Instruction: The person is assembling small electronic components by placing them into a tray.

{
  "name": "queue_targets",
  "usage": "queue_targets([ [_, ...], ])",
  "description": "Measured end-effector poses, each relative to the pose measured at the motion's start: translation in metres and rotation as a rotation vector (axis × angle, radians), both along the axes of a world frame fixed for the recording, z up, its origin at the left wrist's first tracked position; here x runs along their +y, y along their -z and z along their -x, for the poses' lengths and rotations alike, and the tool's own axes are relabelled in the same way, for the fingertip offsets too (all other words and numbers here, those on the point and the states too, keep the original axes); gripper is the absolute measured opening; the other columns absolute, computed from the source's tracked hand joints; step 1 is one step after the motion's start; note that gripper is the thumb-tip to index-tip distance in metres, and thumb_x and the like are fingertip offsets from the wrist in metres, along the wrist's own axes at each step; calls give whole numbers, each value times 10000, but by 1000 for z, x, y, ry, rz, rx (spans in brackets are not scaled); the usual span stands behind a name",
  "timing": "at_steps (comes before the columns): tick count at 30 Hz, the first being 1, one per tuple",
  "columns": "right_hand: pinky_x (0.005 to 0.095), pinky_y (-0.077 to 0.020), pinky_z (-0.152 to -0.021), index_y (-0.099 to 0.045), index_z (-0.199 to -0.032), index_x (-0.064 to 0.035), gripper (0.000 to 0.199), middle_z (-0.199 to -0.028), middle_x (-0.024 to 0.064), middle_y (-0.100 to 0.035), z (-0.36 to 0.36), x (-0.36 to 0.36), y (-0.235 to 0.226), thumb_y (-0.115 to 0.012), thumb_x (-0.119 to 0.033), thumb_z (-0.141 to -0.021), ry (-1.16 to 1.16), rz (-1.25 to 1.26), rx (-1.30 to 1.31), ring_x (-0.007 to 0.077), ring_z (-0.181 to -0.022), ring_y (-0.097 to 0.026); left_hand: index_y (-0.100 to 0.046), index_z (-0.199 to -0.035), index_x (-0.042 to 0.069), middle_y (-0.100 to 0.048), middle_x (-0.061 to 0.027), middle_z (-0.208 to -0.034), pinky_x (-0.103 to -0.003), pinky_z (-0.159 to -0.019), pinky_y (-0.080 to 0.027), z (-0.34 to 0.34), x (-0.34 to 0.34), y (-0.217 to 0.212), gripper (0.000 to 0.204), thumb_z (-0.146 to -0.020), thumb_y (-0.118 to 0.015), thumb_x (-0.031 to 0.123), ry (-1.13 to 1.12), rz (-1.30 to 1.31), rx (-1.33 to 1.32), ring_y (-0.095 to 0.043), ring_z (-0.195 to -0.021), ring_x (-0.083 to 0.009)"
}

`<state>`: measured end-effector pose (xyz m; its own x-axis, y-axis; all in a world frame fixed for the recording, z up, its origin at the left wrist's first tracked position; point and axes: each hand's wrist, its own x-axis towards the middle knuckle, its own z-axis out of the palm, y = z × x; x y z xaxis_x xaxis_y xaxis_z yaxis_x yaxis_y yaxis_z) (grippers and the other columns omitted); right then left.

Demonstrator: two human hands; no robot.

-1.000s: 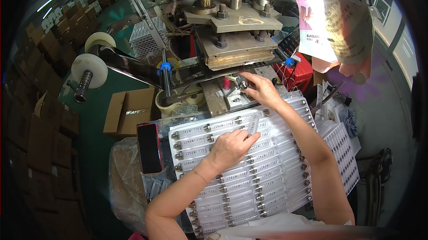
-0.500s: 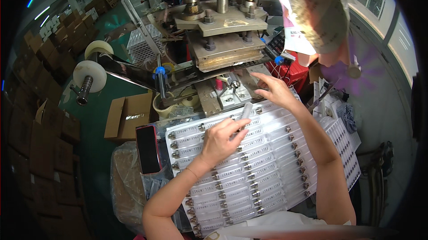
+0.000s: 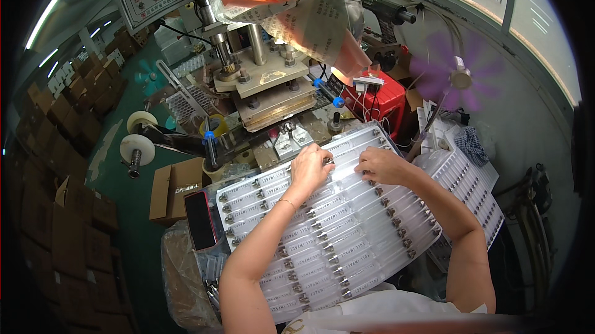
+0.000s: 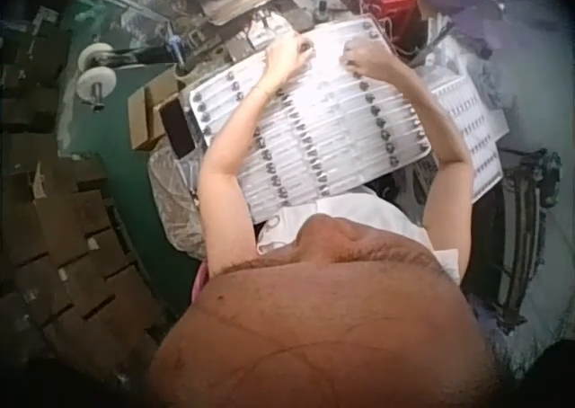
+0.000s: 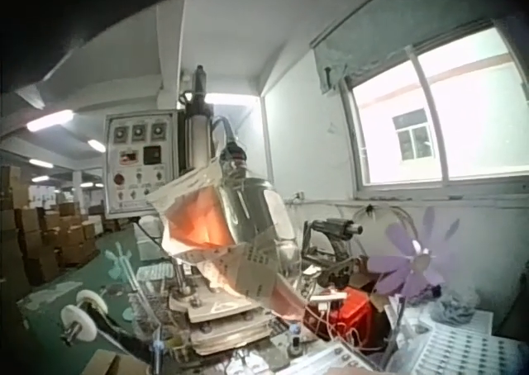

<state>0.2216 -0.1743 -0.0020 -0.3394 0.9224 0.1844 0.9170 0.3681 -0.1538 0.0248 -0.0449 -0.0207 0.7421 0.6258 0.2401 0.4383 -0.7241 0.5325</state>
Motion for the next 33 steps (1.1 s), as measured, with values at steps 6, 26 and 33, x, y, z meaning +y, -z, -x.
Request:
queue_targets([
  [6,321,-505,-708,-659,-962,-36,191,-904,88,-646,-1,-20,-26,-696,-72,-779,162,139,353,236,-782,-634,-666,-1023,149,-609,-56,-882,-362,-765,-495,55,-9,-9,247,-789,-693,224,118,-307,-109,-603,-909,-252],
  [26,275,-525,-744,-618,-1105,-9,305,-1011,112,-659,32,97,-16,-683,-36,-808,327,-403,510,180,-859,-654,-523,-767,82,-548,-66,-708,-315,-593,-496,36,42,-15,60,-781,-580,91,45,-786,-272,-598,-655,-207],
  [33,374,-523,-717,-625,-1031,-45,260,-995,112,-649,33,135,20,-690,-71,-780,389,-578,372,307,-824,-645,-603,-1088,121,-553,-95,-897,-333,-689,-479,55,51,-1,297,-802,-643,190,-87,-726,-185,-573,-840,-236],
])
